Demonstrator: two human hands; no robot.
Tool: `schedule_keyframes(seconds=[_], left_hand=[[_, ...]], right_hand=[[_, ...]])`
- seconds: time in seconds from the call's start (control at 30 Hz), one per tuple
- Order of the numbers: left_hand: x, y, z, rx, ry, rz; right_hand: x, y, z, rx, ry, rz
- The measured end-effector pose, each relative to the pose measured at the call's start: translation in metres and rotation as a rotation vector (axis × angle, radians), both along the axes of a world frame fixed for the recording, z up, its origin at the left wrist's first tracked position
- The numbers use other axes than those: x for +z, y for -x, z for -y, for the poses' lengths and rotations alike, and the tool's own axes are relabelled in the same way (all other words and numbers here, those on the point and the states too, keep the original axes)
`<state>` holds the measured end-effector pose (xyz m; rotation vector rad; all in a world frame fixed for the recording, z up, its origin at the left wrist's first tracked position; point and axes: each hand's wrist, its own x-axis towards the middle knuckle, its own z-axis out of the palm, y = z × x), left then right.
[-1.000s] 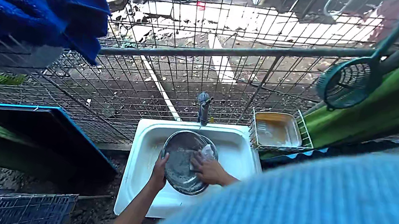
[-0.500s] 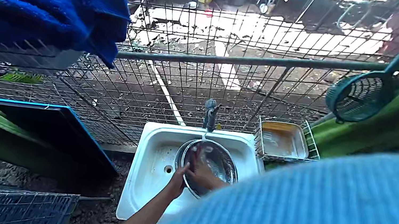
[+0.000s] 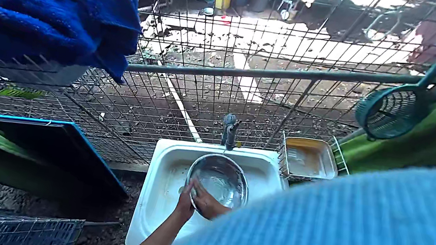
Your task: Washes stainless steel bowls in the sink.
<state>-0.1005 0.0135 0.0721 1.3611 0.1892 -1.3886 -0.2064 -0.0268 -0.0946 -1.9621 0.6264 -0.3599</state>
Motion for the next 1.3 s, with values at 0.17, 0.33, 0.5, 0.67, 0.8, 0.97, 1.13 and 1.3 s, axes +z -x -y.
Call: schedule_keyframes(seconds=[0.17, 0.33, 0.5, 0.67, 0.8, 0.97, 1.13, 1.3], left_hand=[[-0.092, -0.030, -0.022, -0.069, 0.220, 0.225], [-0.114, 0.000, -0.012, -0.133, 0.287, 0.052], [-0.099, -0.044, 0.011, -0.252, 0.072, 0.124], [-0.108, -0.071, 0.024, -0.604, 0.353, 0.599], [-0.097, -0.071, 0.030, -0.802, 0.348, 0.721], [-0.077, -0.022, 0.025, -0.635, 0.286, 0.715], [-0.065, 0.012, 0.013, -0.595, 0.322, 0.737], [-0.043, 0.012, 0.000, -0.833, 0.301, 0.938]], right_hand=[[0.014, 0.052, 0.041, 0.194, 0.289, -0.608], [0.004, 0.016, 0.030, -0.032, 0.078, -0.303], [0.070, 0.022, -0.001, 0.256, -0.273, -0.145], [0.098, 0.067, 0.047, -0.098, -0.425, 0.128], [0.093, 0.088, 0.087, -0.638, -0.312, 0.129], [0.093, 0.056, 0.037, -0.476, 0.077, 0.105], [0.094, 0.030, 0.024, -0.458, 0.444, -0.081], [0.105, 0.057, 0.084, -0.647, -0.243, -0.083]])
